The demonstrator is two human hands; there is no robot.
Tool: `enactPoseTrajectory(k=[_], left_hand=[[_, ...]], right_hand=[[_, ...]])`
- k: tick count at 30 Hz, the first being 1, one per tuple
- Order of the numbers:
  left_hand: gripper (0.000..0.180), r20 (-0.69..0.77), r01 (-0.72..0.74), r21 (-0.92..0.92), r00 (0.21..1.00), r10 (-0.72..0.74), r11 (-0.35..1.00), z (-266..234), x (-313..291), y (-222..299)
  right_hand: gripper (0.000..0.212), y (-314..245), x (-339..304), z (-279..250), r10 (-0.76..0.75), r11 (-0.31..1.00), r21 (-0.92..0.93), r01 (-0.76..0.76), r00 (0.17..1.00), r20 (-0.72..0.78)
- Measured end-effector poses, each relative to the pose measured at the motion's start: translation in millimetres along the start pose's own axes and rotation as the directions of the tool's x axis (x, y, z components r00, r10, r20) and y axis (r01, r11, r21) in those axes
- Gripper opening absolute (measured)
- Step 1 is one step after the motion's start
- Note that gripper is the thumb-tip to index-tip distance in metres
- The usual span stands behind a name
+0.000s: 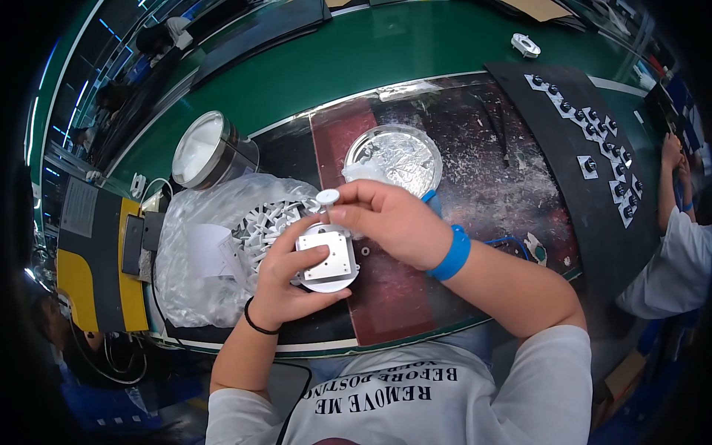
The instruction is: The person assembles white plastic circular components by hand, inserting and securing smaller plastic parts and washers into a plastic base at an industrial workstation.
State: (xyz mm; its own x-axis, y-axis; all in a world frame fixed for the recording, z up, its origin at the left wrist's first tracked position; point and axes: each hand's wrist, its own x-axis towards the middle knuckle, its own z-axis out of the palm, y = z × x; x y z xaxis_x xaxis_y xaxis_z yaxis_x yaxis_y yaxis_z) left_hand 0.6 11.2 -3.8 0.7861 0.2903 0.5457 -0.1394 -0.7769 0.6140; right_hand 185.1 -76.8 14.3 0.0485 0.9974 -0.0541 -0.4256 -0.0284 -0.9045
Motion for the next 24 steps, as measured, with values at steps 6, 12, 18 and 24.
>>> enactPoseTrajectory(k=[6,12,18,24], left_hand=[[0.056,-0.019,-0.008,-0.026,1.000,0.007,1.000,0.8,-0.6,-0.4],[0.056,-0.029,0.001,-0.038,1.000,-0.002,0.999,2.1,-1.4,-1.2],[0.056,-0.015,-0.012,-0.043,1.000,0.011,0.999,1.8,-1.6,-1.5],[0.058,-0.015,-0.003,-0.042,1.000,0.003,0.999,2.3,-3.9,-3.4]], right_hand=[[0.022,7.4,-0.1,12.6,0.073,0.994,0.077,-0.072,0.997,-0.007],[0.020,21.1,2.5,12.0,0.026,0.975,0.222,-0.024,1.000,-0.008],[0.020,25.1,3.2,14.9,0.027,0.958,0.286,-0.016,0.999,-0.034],[0.016,21.8,1.6,14.4,0.024,0.962,0.272,-0.023,1.000,0.002]])
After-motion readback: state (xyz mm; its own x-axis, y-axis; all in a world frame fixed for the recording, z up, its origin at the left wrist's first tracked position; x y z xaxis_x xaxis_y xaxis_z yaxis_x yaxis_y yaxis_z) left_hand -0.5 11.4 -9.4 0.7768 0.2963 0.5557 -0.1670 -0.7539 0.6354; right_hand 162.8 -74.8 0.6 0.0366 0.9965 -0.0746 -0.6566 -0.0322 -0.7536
